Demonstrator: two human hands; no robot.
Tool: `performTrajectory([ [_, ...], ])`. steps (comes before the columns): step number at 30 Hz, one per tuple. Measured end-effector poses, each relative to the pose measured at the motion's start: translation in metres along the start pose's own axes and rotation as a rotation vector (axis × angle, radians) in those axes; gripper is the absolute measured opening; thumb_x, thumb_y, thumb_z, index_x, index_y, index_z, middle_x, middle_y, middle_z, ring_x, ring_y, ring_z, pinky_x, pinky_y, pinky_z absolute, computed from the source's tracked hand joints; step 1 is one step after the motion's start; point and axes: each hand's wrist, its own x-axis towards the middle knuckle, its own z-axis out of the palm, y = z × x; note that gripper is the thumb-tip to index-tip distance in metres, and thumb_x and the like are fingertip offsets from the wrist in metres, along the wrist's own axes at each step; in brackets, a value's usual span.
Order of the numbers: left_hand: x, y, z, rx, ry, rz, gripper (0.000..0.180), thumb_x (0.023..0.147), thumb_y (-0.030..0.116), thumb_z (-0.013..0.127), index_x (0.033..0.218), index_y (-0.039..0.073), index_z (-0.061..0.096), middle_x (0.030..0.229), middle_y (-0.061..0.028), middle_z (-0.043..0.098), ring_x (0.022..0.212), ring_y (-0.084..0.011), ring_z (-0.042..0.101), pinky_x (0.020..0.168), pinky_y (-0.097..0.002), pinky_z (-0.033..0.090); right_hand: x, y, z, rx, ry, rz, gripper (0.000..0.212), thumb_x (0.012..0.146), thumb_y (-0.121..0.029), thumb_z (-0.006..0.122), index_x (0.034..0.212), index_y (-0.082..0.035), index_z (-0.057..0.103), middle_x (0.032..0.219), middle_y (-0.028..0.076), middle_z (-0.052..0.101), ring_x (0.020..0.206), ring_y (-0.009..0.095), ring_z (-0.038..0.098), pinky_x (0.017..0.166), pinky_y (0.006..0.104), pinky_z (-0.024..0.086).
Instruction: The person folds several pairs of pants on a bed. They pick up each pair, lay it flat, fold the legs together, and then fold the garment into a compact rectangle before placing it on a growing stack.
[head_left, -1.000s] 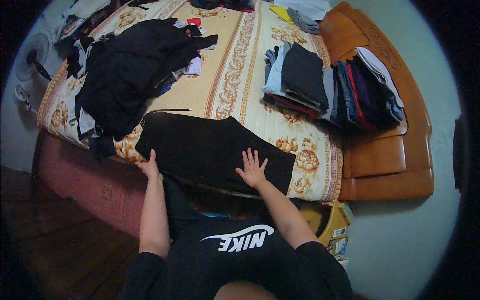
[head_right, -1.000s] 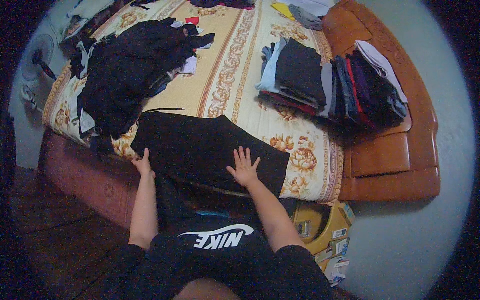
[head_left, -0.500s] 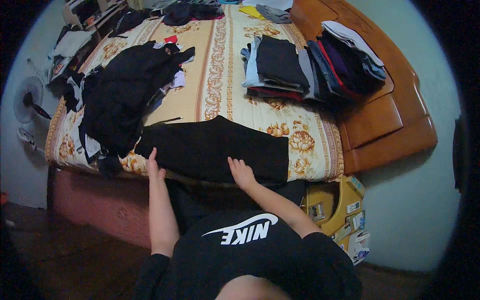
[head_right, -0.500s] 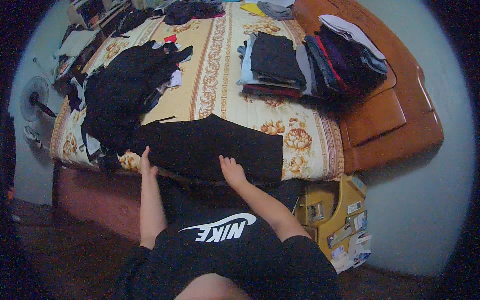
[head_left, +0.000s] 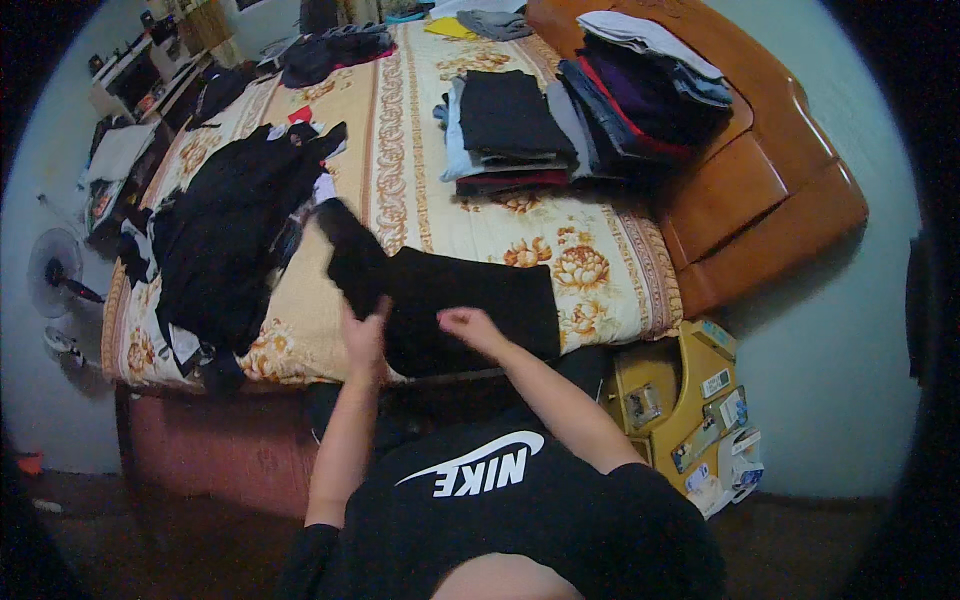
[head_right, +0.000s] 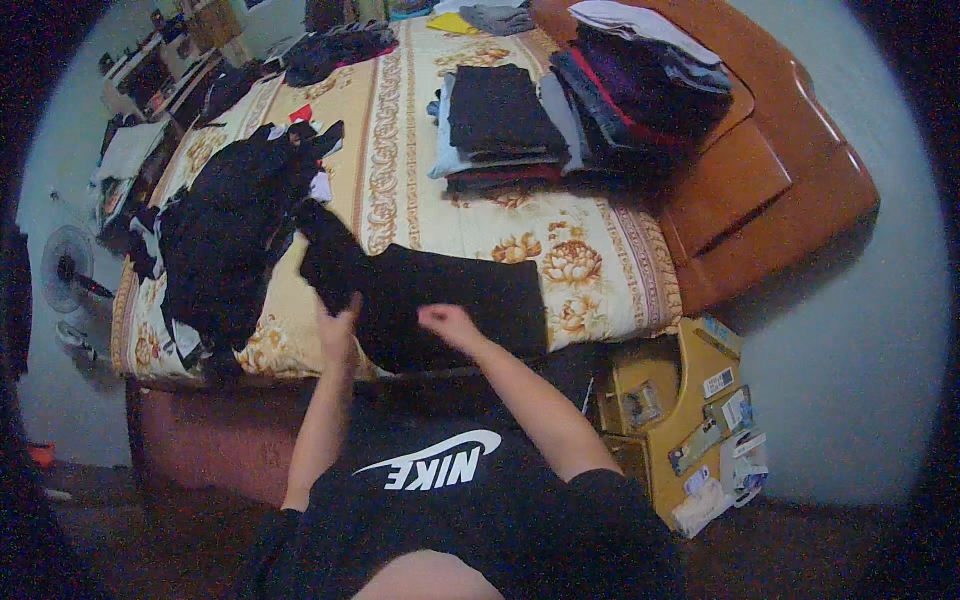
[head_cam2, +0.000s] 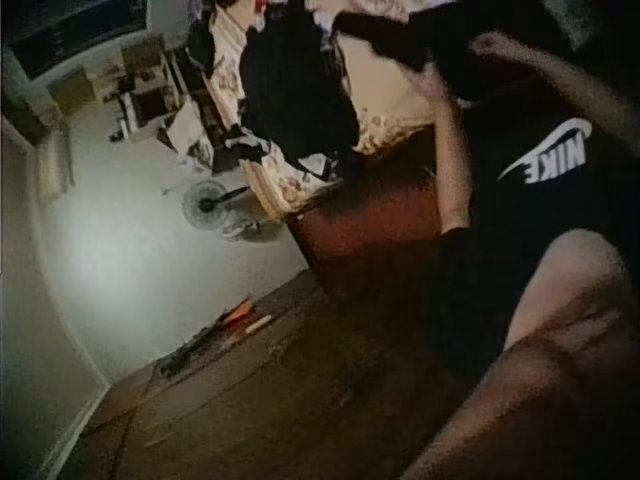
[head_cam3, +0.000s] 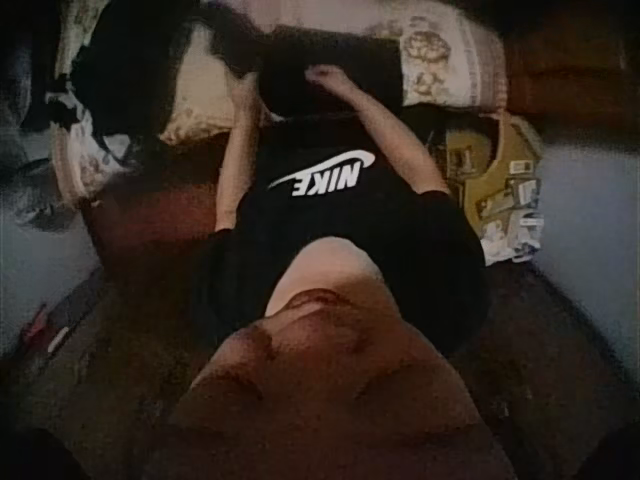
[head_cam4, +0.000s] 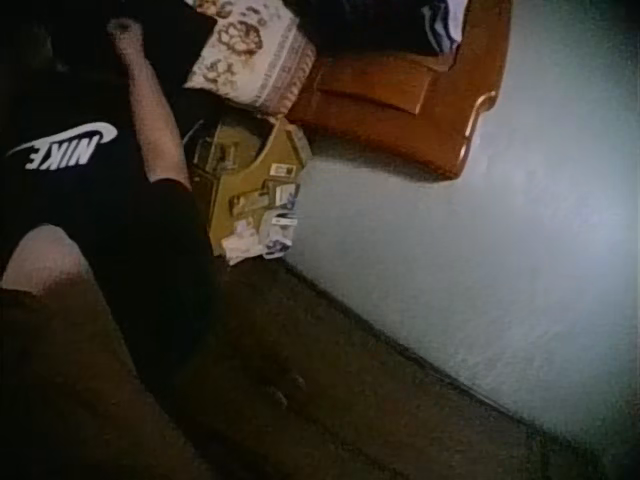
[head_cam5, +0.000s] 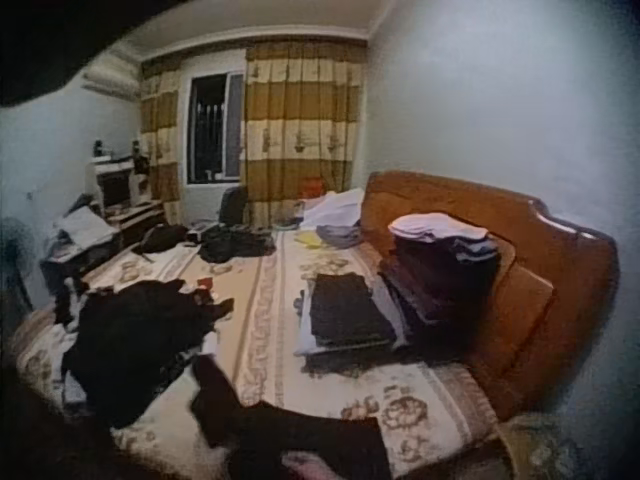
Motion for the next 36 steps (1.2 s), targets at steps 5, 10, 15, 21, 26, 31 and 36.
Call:
performTrajectory([
  [5,-0.022,-0.050,0.057,0.865,-0.553,0.487,0.078,0.062,0.002,0.064,0.132,0.016,0.033,0.101,-0.0105,0.053,0.092,-0.0272,0.055,0.078,-0.0345,0.046,-0.050,-0.129,-0.062,0.942,0.110,0.139,0.062,0.081,-0.058,0.044,0.118,-0.009,0.046,0.107,0.008,0.057,0.095,0.021,0.056,0.082,0.0356,0.046],
  [10,-0.045,-0.091,0.093,1.131,-0.846,0.493,0.079,0.062,0.007,0.065,0.133,0.024,0.032,0.083,-0.0099,0.049,0.073,-0.0289,0.056,0.062,-0.0385,0.049,-0.067,-0.087,-0.105,0.139,0.439,0.155,0.059,0.069,-0.031,0.072,0.114,-0.003,0.047,0.103,0.009,0.058,0.091,0.020,0.056,0.078,0.0320,0.046],
  [15,-0.046,-0.109,0.080,1.108,-0.945,0.521,0.068,0.069,0.020,0.065,0.130,0.017,0.036,0.096,-0.0112,0.052,0.091,-0.0286,0.052,0.075,-0.0427,0.041,-0.071,-0.012,-0.135,0.043,0.497,0.139,0.065,0.057,-0.010,0.073,0.115,0.000,0.046,0.104,0.012,0.058,0.094,0.021,0.055,0.083,0.0307,0.043],
  [21,-0.001,-0.153,-0.012,1.188,0.018,-0.022,0.066,0.074,0.032,0.065,0.125,0.002,0.036,0.120,-0.0213,0.041,0.112,-0.0373,0.038,0.092,-0.0489,0.031,-0.066,0.034,-0.134,-0.368,0.681,0.320,0.083,0.056,-0.025,0.079,0.123,-0.001,0.037,0.115,0.018,0.052,0.106,0.028,0.050,0.091,0.0343,0.039],
  [26,0.005,-0.177,-0.043,0.528,-0.159,-0.377,0.072,0.071,0.029,0.070,0.124,-0.005,0.035,0.112,-0.0180,0.051,0.101,-0.0294,0.051,0.086,-0.0358,0.042,-0.076,0.056,-0.123,0.113,0.538,0.238,0.079,0.059,-0.021,0.077,0.124,-0.001,0.036,0.116,0.015,0.051,0.105,0.026,0.050,0.090,0.0364,0.040],
  [31,0.013,-0.123,-0.031,0.205,-0.257,-0.642,0.056,0.073,0.018,0.069,0.118,-0.002,0.043,0.106,-0.0135,0.056,0.093,-0.0239,0.057,0.079,-0.0338,0.047,-0.084,-0.008,-0.118,0.321,0.492,0.277,0.063,0.066,-0.013,0.069,0.121,-0.003,0.042,0.107,0.011,0.057,0.095,0.021,0.056,0.082,0.0342,0.046],
  [36,0.056,-0.074,-0.030,0.208,-0.242,-0.563,0.054,0.073,0.016,0.068,0.118,-0.001,0.043,0.104,-0.0128,0.057,0.088,-0.0208,0.058,0.075,-0.0323,0.048,-0.054,-0.017,-0.135,0.381,0.506,0.297,0.061,0.067,-0.015,0.069,0.120,-0.002,0.042,0.107,0.011,0.056,0.094,0.021,0.057,0.079,0.0325,0.047],
])
